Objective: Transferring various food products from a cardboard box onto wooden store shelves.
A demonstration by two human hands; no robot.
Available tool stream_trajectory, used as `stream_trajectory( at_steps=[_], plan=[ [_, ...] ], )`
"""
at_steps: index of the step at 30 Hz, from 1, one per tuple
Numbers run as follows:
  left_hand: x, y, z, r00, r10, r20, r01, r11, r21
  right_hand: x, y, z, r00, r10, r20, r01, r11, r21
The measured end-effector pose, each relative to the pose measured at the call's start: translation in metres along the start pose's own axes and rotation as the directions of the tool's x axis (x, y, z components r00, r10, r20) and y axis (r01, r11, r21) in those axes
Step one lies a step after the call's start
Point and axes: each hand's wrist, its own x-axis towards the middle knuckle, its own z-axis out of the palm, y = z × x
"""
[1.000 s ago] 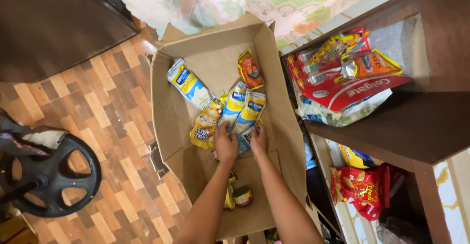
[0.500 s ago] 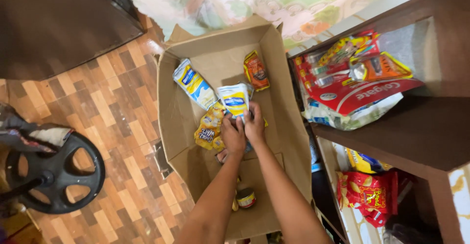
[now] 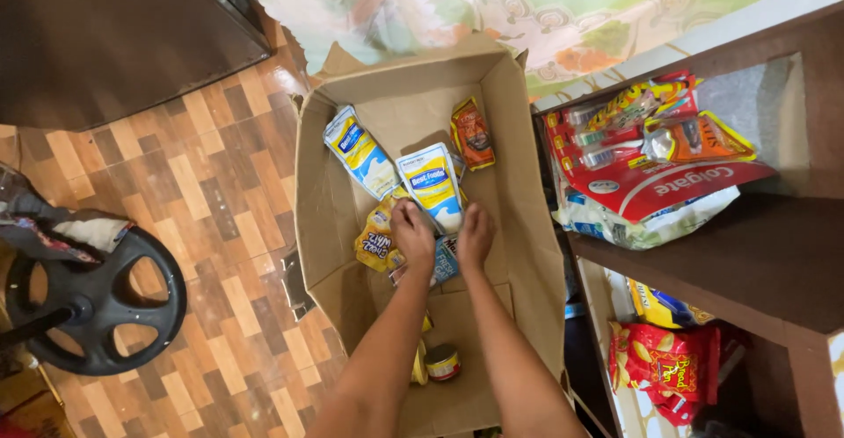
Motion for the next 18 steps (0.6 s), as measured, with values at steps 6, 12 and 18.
stream_trajectory(
  at_steps=[6, 12, 18],
  plan=[
    [-0.012, 0.033, 0.001, 0.996, -0.092, 0.004, 0.089, 0.976, 0.198, -0.012, -0.052, -0.013, 0.982, -0.149, 0.117, 0.169, 0.966, -0.193],
    [-0.018, 0.083, -0.026, 0.888, -0.342, 0.307, 0.406, 0.897, -0.174, -0.020, -0.102, -0.061, 0.990, -0.064, 0.123, 0.071, 0.996, -0.053],
    [-0.062, 0.167, -0.094, 0.860, -0.039, 0.508, 0.321, 0.817, -0.480, -0.038, -0.174, -0.168, 0.871, 0.239, 0.430, -0.411, 0.833, 0.370]
  ],
)
